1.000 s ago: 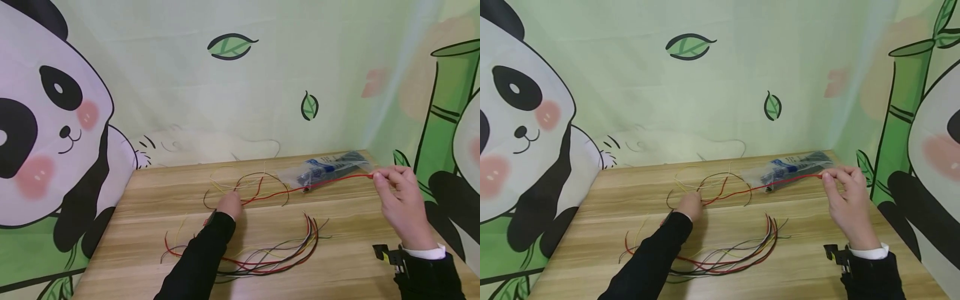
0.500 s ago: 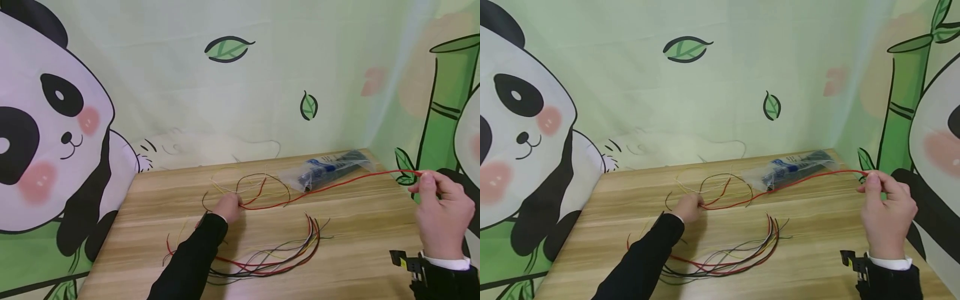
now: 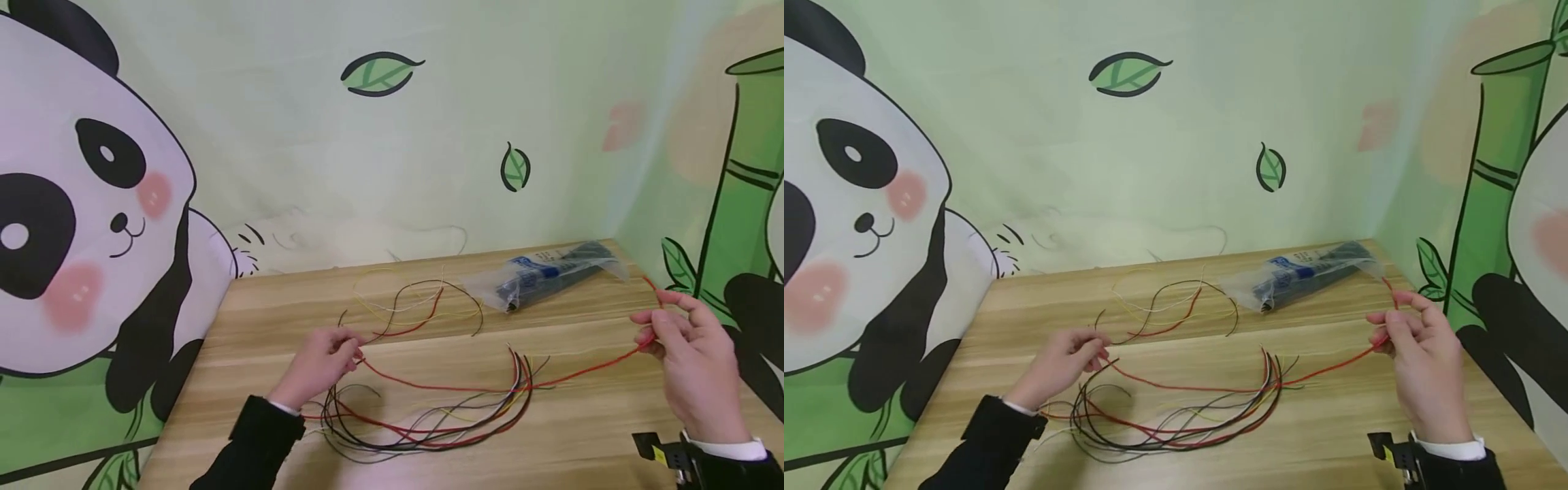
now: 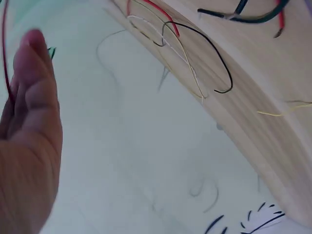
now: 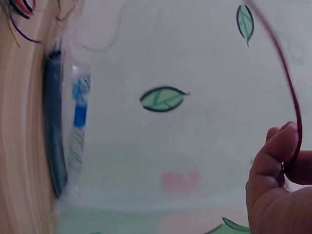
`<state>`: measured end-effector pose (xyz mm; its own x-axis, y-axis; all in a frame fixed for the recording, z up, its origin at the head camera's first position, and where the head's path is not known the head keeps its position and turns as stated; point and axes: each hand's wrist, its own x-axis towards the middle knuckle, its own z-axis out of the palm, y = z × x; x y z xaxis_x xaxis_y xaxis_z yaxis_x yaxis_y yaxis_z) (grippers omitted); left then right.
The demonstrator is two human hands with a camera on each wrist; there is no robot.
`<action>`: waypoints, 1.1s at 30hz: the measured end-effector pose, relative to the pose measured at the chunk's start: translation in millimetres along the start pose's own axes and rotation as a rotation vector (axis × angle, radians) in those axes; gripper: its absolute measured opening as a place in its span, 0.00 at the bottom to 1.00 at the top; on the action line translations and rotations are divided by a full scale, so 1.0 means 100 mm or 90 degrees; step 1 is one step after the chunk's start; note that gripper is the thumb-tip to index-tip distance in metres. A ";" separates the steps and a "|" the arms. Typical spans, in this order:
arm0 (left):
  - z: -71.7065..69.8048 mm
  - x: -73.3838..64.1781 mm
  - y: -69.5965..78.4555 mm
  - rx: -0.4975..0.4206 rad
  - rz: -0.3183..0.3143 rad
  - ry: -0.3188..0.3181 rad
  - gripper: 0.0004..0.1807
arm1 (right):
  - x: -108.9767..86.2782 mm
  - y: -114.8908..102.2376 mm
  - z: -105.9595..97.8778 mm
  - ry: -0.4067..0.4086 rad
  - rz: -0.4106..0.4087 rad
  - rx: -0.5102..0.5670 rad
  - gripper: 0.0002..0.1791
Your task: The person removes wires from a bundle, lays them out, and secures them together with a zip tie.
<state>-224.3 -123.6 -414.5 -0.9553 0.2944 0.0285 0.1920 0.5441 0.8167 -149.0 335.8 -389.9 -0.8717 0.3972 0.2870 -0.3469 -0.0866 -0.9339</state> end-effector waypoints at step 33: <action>-0.33 -0.81 -0.71 -0.200 -0.222 0.180 0.10 | -0.33 0.77 0.23 -0.225 0.238 -0.434 0.14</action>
<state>-168.4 -212.0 -456.0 -0.9819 -0.1070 -0.1562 -0.1816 0.2977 0.9372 -154.7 295.3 -466.2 -0.9833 0.1342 -0.1226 0.1713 0.4590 -0.8718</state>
